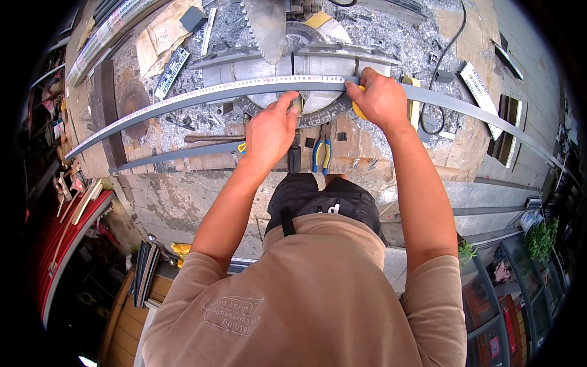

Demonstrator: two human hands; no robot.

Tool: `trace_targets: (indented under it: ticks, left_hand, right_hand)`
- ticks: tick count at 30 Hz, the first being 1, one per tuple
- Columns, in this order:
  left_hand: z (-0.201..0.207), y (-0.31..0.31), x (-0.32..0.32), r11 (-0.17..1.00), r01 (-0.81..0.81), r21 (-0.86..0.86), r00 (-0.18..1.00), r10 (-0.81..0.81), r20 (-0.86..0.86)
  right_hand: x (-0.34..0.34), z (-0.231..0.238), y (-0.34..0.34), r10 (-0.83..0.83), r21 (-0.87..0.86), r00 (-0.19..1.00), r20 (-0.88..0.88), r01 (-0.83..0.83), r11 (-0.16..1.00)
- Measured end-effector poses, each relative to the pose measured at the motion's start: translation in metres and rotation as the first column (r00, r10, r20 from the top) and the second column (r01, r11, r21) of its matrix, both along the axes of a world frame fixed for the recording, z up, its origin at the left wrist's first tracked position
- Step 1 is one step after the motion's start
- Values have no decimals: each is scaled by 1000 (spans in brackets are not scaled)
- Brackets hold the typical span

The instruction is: The person aligns a measuring tape against a metal profile, holds a yellow utility knife against the tape to mark specific locations, and moves the profile to different stations on the workbench.

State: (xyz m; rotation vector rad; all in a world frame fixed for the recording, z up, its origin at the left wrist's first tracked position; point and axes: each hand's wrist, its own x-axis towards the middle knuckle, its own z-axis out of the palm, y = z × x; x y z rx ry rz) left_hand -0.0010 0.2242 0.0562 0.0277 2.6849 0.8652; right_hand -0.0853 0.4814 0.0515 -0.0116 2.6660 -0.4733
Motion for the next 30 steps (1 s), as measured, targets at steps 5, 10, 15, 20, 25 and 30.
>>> trace_targets:
  ticks: [5,10,15,20,25,30]
  left_hand:
    - [5,-3,-5,992,-90,-91,993,97,72]
    - [-4,-9,-2,994,-12,-108,997,20,72]
    - [-7,-11,1,994,13,-105,998,-6,64]
    - [-8,-15,1,993,36,-111,997,-28,73]
    - [-8,-17,1,994,37,-101,996,-28,84]
    - [-8,-15,1,995,23,-93,995,-15,94]
  right_hand:
    - [0,0,0,-1,10,1000,12,1,1000]
    - [-1,4,-3,-9,17,999,36,9,1000]
    - [-1,1,-4,-12,32,1000,14,11,999]
    - [-3,1,-1,19,18,1000,18,-19,1000]
    - [-3,-1,0,33,10,999,-2,-33,999]
    - [-4,1,0,42,15,999,4,-42,999]
